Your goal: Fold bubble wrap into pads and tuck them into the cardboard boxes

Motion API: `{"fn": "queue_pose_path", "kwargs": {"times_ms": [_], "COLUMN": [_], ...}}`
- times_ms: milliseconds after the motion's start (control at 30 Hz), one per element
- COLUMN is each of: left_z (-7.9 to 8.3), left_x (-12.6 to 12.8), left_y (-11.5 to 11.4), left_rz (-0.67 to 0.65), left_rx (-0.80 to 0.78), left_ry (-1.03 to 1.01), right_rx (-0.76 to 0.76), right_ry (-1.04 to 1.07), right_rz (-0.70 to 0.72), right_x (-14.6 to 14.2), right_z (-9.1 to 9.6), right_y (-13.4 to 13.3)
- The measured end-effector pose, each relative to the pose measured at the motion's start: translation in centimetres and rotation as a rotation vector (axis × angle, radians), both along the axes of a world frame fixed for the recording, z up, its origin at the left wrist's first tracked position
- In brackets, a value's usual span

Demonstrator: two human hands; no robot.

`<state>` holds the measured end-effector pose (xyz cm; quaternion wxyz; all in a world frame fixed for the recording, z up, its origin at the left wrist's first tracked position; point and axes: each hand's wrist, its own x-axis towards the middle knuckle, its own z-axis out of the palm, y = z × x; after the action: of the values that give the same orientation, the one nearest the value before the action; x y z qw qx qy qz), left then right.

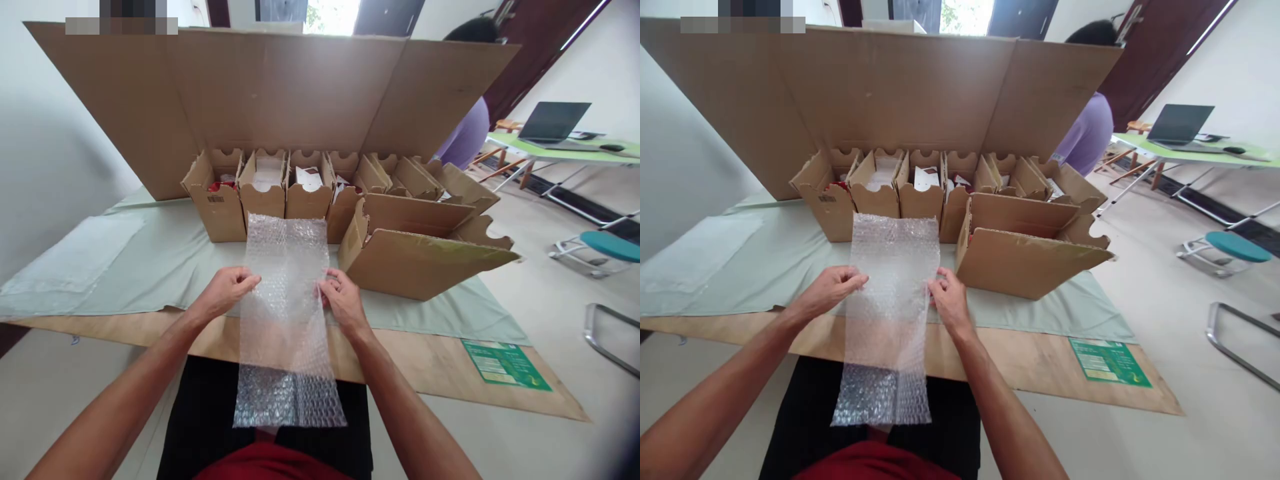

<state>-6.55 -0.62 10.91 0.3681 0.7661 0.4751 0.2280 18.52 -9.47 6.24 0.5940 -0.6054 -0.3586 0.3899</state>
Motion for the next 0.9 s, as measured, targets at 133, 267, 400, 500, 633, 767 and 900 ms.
{"fn": "queue_pose_path", "kwargs": {"times_ms": [133, 267, 400, 500, 633, 767, 900], "left_z": [-1.4, -3.4, -4.4, -4.5, -5.2, -6.7, -7.3], "left_x": [1.3, 1.4, 0.8, 0.6, 1.3, 1.8, 1.1], "left_y": [4.0, 6.1, 6.4, 5.4, 2.4, -1.0, -3.1], "left_rz": [0.072, 0.13, 0.218, 0.288, 0.102, -0.298, -0.326], "left_rx": [0.048, 0.051, 0.068, 0.236, 0.575, 0.505, 0.448], "left_ry": [0.088, 0.209, 0.297, 0.366, 0.381, 0.406, 0.435], "right_rx": [0.08, 0.186, 0.065, -0.038, -0.037, -0.015, 0.016], "right_ry": [-0.254, -0.77, -1.071, -1.212, -1.264, -1.281, -1.286], "right_rz": [-0.112, 0.055, 0.379, 0.416, 0.385, 0.348, 0.332], "right_x": [1.1, -1.1, -3.9, -5.1, -5.7, -5.8, -5.7], "right_z": [0.1, 1.6, 1.3, -0.1, -1.2, -1.3, -1.5], "right_y": [-0.1, -2.9, -4.1, -4.4, -5.1, -5.8, -6.8]}}
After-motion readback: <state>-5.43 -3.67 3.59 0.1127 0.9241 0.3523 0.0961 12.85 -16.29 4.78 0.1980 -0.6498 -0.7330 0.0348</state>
